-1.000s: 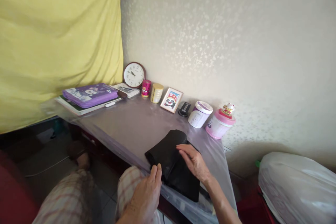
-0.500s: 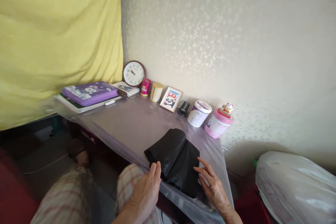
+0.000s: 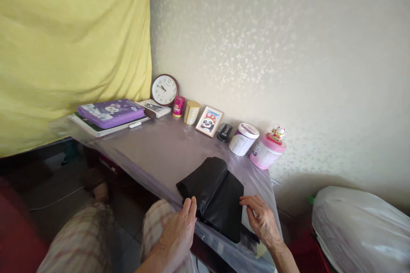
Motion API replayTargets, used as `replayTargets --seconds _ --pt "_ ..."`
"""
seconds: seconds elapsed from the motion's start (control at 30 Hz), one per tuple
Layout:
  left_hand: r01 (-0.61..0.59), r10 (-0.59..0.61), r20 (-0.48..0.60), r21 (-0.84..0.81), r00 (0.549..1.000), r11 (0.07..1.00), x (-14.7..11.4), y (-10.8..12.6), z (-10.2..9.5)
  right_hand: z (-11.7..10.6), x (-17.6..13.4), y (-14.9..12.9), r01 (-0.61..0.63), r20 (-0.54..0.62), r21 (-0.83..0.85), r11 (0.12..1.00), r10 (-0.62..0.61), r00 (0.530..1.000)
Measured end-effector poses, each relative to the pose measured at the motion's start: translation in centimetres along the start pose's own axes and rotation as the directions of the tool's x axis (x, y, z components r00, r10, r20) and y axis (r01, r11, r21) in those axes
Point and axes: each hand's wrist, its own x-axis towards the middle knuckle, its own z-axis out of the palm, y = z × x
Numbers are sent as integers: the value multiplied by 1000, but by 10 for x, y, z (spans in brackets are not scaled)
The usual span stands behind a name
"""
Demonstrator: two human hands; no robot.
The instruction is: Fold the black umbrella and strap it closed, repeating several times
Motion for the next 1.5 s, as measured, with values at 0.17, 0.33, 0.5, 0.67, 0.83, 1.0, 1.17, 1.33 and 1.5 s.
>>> replayTargets --seconds 0.17,0.33,0.5,0.67,0.83,1.0,1.17,1.33,1.5 --pt "5 -6 28 7 1000 1000 0 0 -3 13 32 4 47 23 -88 995 -45 999" --pt "6 -7 47 10 999 1000 -1 1 -9 39 39 -2 65 108 -155 986 -49 993" --pt "0 -1 37 7 999 1000 0 1 -9 36 15 -48 99 243 -15 995 -92 966" --pt "-20 20 55 0 998 1000 0 0 -7 10 -4 -70 40 374 332 942 -171 911" --pt "-1 -1 84 17 996 1000 2 0 -10 -5 -17 -17 -24 18 111 994 22 1000" --pt "-8 8 78 -1 997 1000 1 0 -9 2 -26 7 58 60 -55 997 -54 997" --pt "-23 23 52 0 998 1000 -1 0 -6 10 -25 0 89 60 -43 995 -86 994" --pt "-7 7 54 4 999 1000 0 0 -4 6 -13 -4 32 -4 37 999 -32 999" --pt "-16 18 59 -41 998 999 1 -2 -5 7 10 -14 8 -84 152 988 5 996"
